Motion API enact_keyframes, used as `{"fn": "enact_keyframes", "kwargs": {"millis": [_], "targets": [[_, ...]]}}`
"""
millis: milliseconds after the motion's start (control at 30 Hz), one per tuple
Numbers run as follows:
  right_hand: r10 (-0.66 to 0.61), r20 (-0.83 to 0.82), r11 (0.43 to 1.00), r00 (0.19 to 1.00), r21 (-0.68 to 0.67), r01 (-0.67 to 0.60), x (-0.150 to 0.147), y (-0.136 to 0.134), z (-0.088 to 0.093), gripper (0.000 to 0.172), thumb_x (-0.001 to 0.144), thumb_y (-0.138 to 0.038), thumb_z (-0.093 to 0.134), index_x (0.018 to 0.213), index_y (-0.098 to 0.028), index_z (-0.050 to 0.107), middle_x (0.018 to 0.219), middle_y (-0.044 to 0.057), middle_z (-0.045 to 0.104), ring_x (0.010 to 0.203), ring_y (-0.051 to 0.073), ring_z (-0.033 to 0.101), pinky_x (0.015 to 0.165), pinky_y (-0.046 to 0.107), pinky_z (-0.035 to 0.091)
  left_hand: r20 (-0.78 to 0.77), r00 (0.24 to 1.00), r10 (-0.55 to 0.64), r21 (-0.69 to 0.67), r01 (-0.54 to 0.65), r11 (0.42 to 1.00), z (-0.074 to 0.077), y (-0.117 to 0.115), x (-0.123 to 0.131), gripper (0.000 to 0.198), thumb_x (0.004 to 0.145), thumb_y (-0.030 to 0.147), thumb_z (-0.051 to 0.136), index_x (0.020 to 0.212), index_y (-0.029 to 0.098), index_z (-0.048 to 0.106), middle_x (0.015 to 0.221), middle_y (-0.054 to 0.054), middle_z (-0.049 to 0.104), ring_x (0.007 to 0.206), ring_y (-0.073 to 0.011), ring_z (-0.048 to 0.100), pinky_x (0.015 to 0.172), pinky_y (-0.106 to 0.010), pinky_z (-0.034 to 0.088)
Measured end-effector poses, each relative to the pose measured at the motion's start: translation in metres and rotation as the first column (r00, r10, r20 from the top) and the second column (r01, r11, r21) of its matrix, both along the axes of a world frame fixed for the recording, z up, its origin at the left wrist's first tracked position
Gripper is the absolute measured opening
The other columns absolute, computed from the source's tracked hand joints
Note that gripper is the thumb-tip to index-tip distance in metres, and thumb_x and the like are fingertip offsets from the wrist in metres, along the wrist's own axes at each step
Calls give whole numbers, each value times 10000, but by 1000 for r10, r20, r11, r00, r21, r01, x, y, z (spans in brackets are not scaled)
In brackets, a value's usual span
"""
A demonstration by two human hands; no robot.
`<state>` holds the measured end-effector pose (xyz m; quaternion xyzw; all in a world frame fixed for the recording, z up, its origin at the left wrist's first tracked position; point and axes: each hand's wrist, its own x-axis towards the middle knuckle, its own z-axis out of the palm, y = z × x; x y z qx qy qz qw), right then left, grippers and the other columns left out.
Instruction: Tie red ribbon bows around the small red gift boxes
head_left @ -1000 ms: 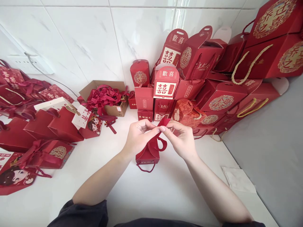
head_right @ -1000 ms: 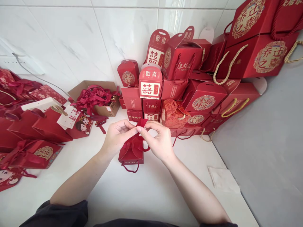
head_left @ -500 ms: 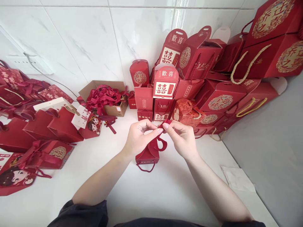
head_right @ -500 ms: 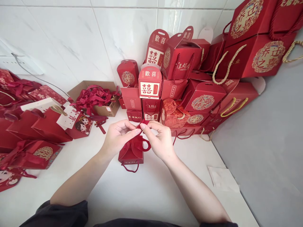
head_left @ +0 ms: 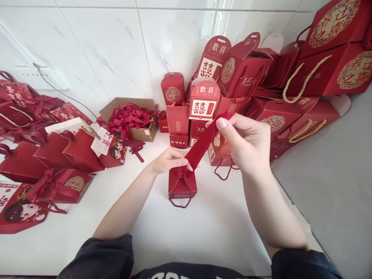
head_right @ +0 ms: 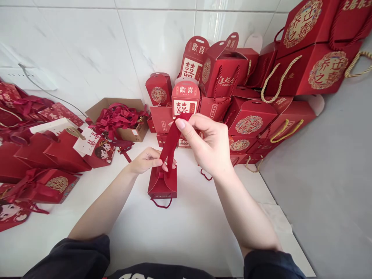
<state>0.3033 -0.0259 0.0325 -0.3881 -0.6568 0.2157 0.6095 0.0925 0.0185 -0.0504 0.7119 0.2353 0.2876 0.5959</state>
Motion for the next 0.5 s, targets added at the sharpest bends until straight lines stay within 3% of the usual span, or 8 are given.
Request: {"fn": "enact_keyframes", "kwargs": {"millis": [167, 267, 400, 500], "targets": [[-2, 8, 998, 1000, 60, 2, 5, 8, 8, 342, 884, -433, 623, 633, -200, 628, 608, -17, 526, 586, 117, 498, 559, 273, 410, -79, 989, -128, 32, 131, 991, -11, 7, 1, 322, 849, 471, 604, 936, 223, 789, 1090, -135, 723, 1041, -267, 660, 963, -406, 487], [3, 15, 998, 1000, 59, -4, 7, 13, 8, 352, 886, -456, 610, 645, -200, 639, 620, -15, 546, 599, 120, 515, 566, 275, 418, -126, 979, -160, 82, 171, 982, -24, 11, 1, 254, 835, 397, 648, 970, 227, 780, 1073, -132, 729, 1052, -249, 653, 953, -388, 493], [14, 14, 999, 1000, 48, -14, 8, 15, 7, 349, 878, -481, 611, 666, -207, 652, 628, -11, 574, 611, 131, 539, 566, 281, 427, -110, 985, -132, 158, 148, 976, -44, 15, 1, 194, 753, 348, 743, 897, 228, 793, 961, -136, 755, 1019, -257, 651, 953, -414, 486], [42, 7, 998, 999, 38, -42, 6, 15, 6, 356, 883, -495, 597, 674, -212, 656, 630, -8, 585, 610, 138, 552, 558, 285, 428, -100, 991, -92, 168, 108, 980, -49, 14, 3, 189, 724, 365, 765, 843, 222, 799, 947, -139, 755, 1008, -265, 645, 951, -424, 480]]}}
